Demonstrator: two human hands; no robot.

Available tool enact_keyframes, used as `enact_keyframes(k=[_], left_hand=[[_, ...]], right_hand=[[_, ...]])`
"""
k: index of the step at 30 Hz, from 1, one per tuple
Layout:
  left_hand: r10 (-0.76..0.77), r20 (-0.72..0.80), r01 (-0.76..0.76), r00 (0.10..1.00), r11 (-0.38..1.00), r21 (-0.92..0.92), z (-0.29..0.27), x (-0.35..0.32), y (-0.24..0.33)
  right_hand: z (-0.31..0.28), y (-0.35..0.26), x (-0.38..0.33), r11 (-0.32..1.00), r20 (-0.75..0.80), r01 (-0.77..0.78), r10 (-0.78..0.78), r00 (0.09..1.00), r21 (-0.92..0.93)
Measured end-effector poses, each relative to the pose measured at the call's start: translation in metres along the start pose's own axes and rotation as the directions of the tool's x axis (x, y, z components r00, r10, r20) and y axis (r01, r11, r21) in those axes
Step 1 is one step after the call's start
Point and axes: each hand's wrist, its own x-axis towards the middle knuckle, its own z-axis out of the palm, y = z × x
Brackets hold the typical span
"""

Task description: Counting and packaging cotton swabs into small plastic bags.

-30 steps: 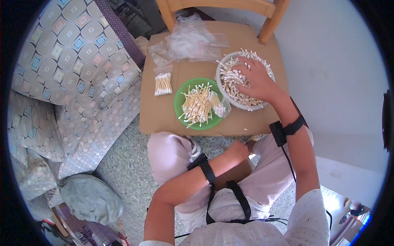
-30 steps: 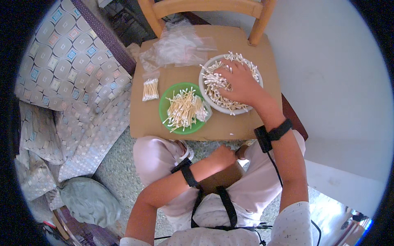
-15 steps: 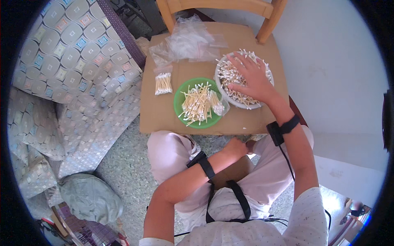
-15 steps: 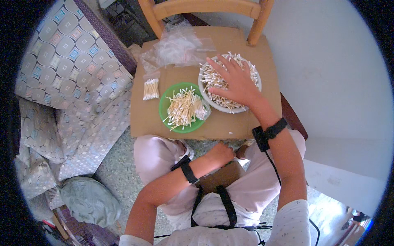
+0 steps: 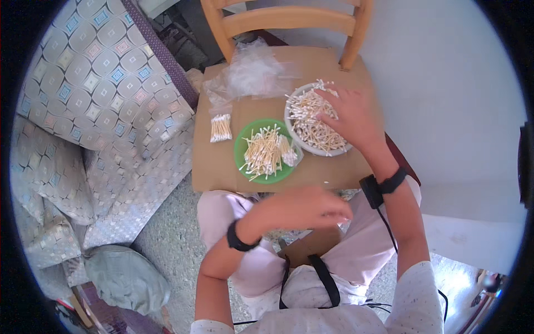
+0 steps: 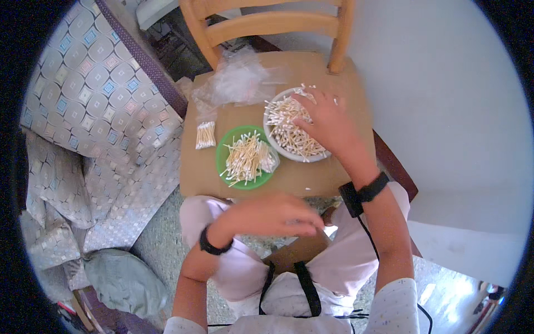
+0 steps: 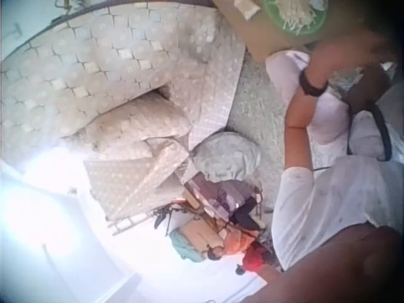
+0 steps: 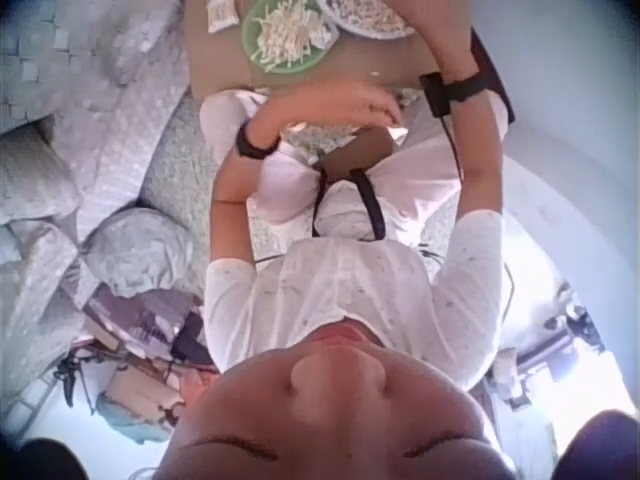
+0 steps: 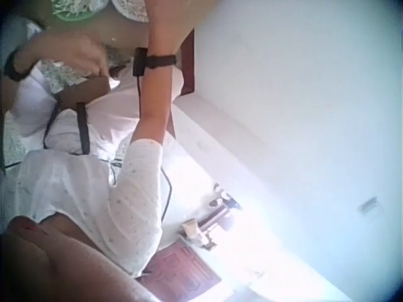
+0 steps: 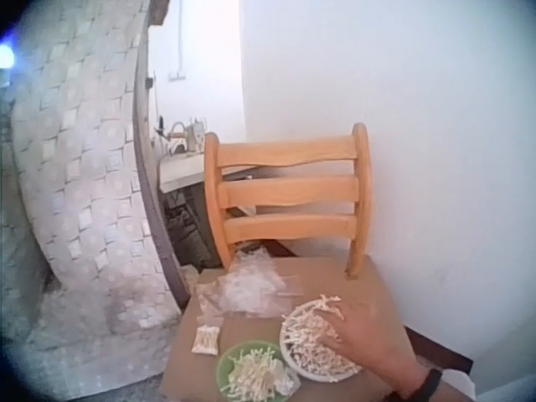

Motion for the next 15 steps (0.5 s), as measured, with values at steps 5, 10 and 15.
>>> enact_keyframes(k=[5, 10, 15], left_hand=[[-0.126, -0.610, 0.086, 0.782, 0.992, -0.094, -0.077, 0.015, -0.012], [-0.343, -0.806, -0.020, 0.482, 0.916, -0.401, -0.092, 0.001, -0.055], [-0.170, -0.729, -0.050, 0.663, 0.961, -0.271, -0.084, 0.009, -0.058]], right_hand=[[-0.006, 0.003, -0.001, 0.999, -0.043, -0.042, 0.040, 0.998, -0.027], [-0.023, -0.004, -0.001, 0.994, -0.088, -0.028, 0.037, 0.995, 0.106], [-0.027, -0.018, -0.014, 0.786, -0.282, -0.100, 0.333, 0.900, 0.610]])
